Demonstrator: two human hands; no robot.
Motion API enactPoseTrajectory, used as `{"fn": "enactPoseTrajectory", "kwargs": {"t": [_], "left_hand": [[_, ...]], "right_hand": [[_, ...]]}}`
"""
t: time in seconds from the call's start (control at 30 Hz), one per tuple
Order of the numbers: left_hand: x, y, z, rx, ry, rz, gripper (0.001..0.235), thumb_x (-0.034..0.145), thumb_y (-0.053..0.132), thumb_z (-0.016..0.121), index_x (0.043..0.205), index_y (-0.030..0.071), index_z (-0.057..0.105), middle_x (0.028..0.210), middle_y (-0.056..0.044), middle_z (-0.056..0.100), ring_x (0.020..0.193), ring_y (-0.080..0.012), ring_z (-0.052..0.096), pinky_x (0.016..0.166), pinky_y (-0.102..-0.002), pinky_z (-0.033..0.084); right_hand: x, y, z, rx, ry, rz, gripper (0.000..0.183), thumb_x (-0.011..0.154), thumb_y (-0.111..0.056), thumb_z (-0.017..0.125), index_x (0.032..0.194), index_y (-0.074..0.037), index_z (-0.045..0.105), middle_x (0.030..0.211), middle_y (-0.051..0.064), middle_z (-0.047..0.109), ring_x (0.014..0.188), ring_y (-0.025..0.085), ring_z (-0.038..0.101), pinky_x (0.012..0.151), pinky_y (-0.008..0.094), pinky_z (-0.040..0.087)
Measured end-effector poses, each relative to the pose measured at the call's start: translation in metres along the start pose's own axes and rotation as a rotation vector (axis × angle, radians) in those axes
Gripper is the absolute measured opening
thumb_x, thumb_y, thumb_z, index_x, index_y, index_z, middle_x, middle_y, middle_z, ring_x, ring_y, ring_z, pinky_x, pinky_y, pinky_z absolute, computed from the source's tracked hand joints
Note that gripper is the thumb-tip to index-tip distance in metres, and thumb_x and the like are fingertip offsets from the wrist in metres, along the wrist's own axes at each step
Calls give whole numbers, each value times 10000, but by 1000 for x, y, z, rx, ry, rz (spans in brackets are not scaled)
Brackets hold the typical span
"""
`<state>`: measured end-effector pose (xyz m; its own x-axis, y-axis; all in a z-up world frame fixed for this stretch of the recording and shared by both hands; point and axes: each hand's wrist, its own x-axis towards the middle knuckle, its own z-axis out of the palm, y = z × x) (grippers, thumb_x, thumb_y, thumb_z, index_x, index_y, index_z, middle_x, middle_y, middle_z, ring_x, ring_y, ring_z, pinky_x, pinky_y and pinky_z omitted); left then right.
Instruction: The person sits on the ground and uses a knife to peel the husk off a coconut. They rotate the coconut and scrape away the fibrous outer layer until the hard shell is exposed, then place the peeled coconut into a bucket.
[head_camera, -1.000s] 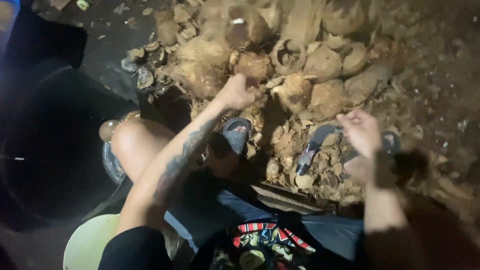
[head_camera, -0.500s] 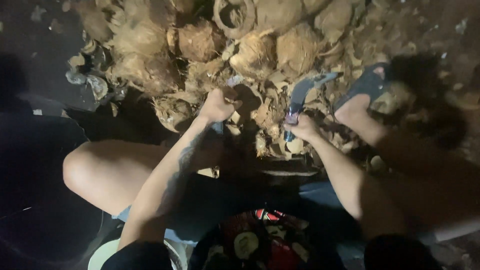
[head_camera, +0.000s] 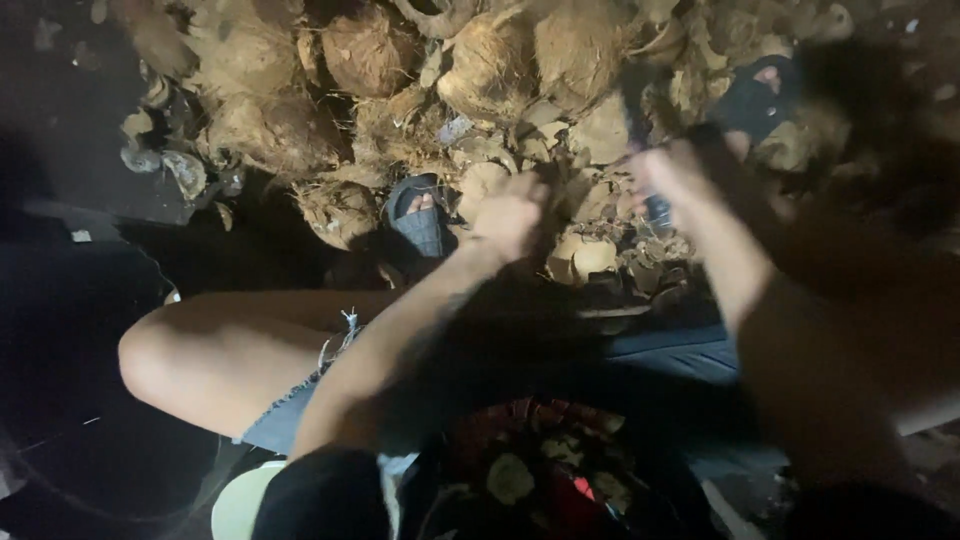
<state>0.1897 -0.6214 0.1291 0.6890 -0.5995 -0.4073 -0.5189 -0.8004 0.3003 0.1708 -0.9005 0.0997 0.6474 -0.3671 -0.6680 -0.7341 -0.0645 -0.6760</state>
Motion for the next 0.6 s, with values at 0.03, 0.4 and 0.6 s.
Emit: {"fn": "enactPoseTrajectory", "kwargs": {"t": [0.03,0.4,0.6], "left_hand": [[8,3,30,86,102,172,271,994,173,635,1242,80,688,1278,-127,572,1270,-388,605,982,-457,583],[87,-45,147,477,439,398,393,937,244,650,1305,111,679,1228,-109,682,1145,-301,575,1021,-612,452],[64,-42,123,384,309,424,271,667,283,751,873,125,828,1163,-116,660,1116,-340,525,945,-475,430]], "right_hand": [[-18,-28,-14,-62,-56,-12,269,831,-124,588,942,79,727,779,299,686,580,368,729,497,504,623],[-148,-138,-91,-26,-42,-107,194,860,-93,585,1048,-129,616,1074,26,645,854,145,622,756,300,492],[-154,-134,-77,197,-92,10,122,926,38,538,989,-47,599,808,80,651,650,162,612,628,285,524]]}}
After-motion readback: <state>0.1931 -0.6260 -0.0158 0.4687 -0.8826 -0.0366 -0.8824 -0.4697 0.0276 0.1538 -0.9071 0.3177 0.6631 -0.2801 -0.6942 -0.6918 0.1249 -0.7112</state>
